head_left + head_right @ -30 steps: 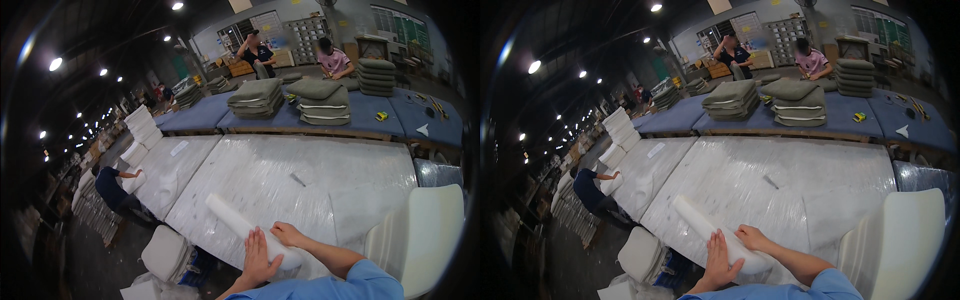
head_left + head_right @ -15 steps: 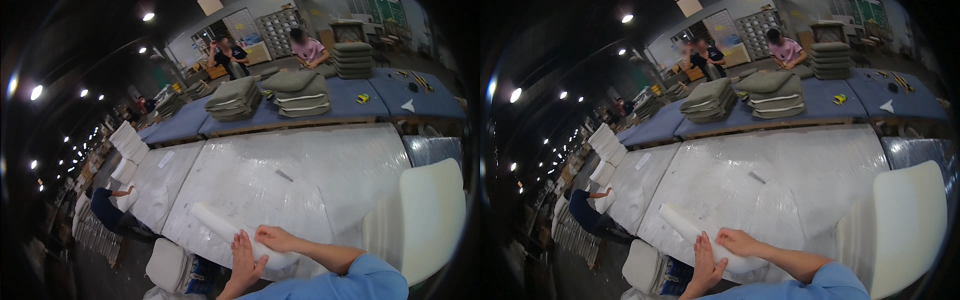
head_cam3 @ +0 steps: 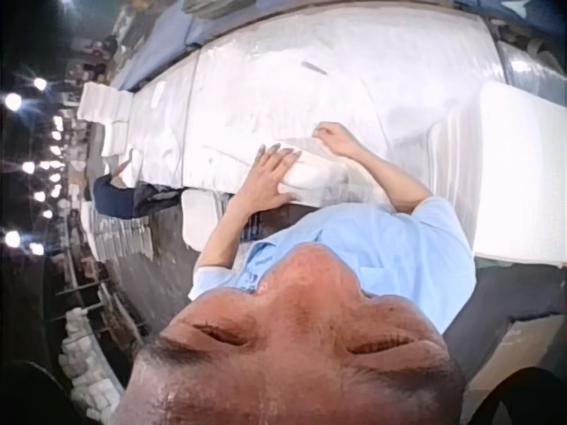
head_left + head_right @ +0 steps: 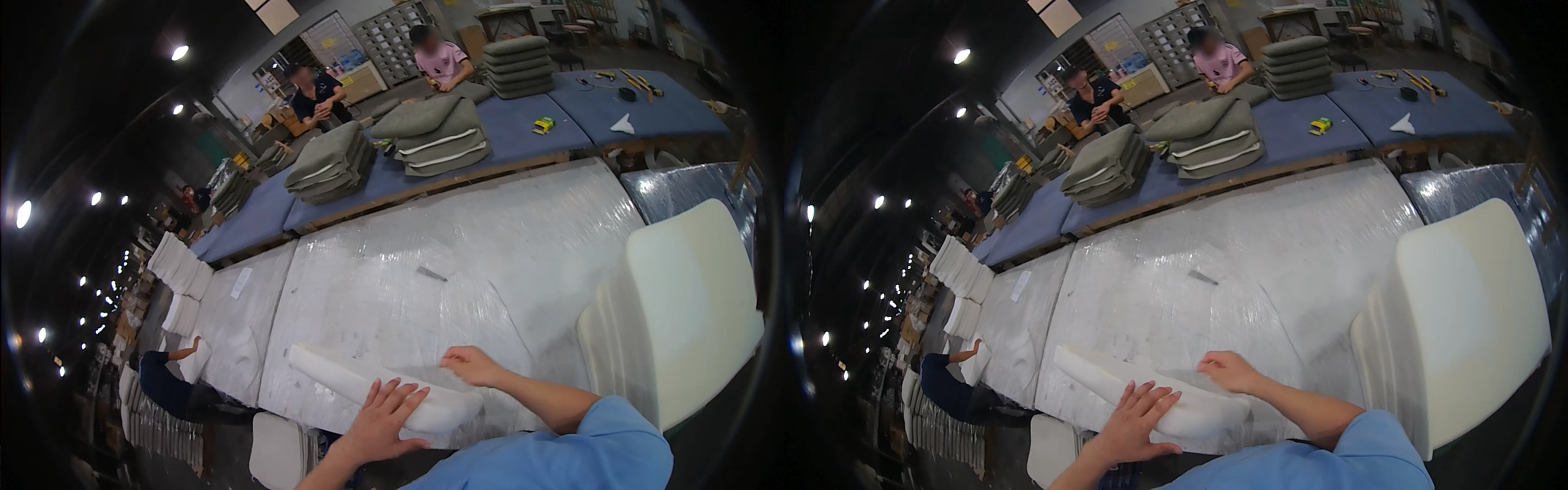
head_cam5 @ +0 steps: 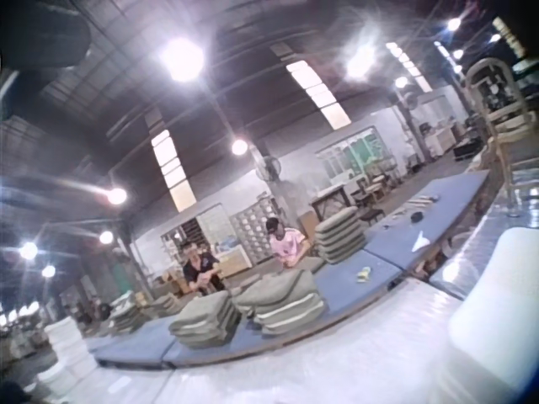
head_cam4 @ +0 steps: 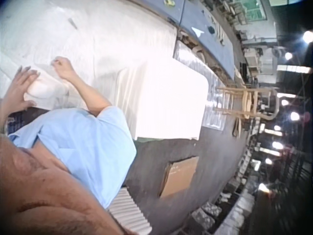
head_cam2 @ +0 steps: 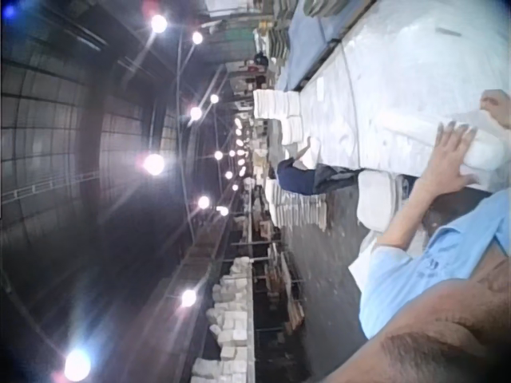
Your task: The person repeatedly picks up rectangular white foam sheets from a table, rolls them into cylinders by hand, and stacks the rolled pieces. The person also briefly handles a folded gray fabric item at the end.
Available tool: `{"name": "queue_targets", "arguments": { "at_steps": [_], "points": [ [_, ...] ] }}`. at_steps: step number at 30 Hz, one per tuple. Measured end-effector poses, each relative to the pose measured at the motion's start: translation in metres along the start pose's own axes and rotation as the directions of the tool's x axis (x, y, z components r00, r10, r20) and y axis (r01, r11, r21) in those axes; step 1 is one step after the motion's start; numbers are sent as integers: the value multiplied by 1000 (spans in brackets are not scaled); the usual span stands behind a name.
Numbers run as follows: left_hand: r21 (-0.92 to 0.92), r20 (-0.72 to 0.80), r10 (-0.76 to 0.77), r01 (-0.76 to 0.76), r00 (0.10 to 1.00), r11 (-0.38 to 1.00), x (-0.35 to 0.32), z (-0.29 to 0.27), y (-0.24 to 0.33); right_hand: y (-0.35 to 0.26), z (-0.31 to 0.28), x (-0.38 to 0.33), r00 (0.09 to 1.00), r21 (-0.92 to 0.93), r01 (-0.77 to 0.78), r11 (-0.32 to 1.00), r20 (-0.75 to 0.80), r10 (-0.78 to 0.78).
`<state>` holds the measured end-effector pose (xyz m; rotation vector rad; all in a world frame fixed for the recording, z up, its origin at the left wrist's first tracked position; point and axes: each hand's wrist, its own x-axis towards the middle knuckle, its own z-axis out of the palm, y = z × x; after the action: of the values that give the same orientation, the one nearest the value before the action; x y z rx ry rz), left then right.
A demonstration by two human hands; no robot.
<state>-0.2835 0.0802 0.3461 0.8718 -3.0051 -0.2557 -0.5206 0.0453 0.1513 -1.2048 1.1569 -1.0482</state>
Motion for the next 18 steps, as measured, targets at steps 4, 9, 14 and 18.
{"name": "queue_targets", "arguments": {
  "at_steps": [4, 9, 14, 18],
  "points": [
    [130, 141, 31, -50, 990, 990, 9, -1, -18, 44, -38, -47, 951, 1, -196, 981, -245, 191],
    [32, 70, 149, -151, 986, 988, 44, 24, -47, 79, -60, -125, 833, -60, -441, 896, -400, 383],
    [-5, 32, 118, -118, 993, 993, 72, -3, -73, 118, -45, -193, 752, -65, -504, 861, -523, 401],
    [-344, -42, -166, 142, 985, 928, 50, -61, -102, 128, -16, -217, 722, 19, -524, 851, -520, 456]
  ]
}}
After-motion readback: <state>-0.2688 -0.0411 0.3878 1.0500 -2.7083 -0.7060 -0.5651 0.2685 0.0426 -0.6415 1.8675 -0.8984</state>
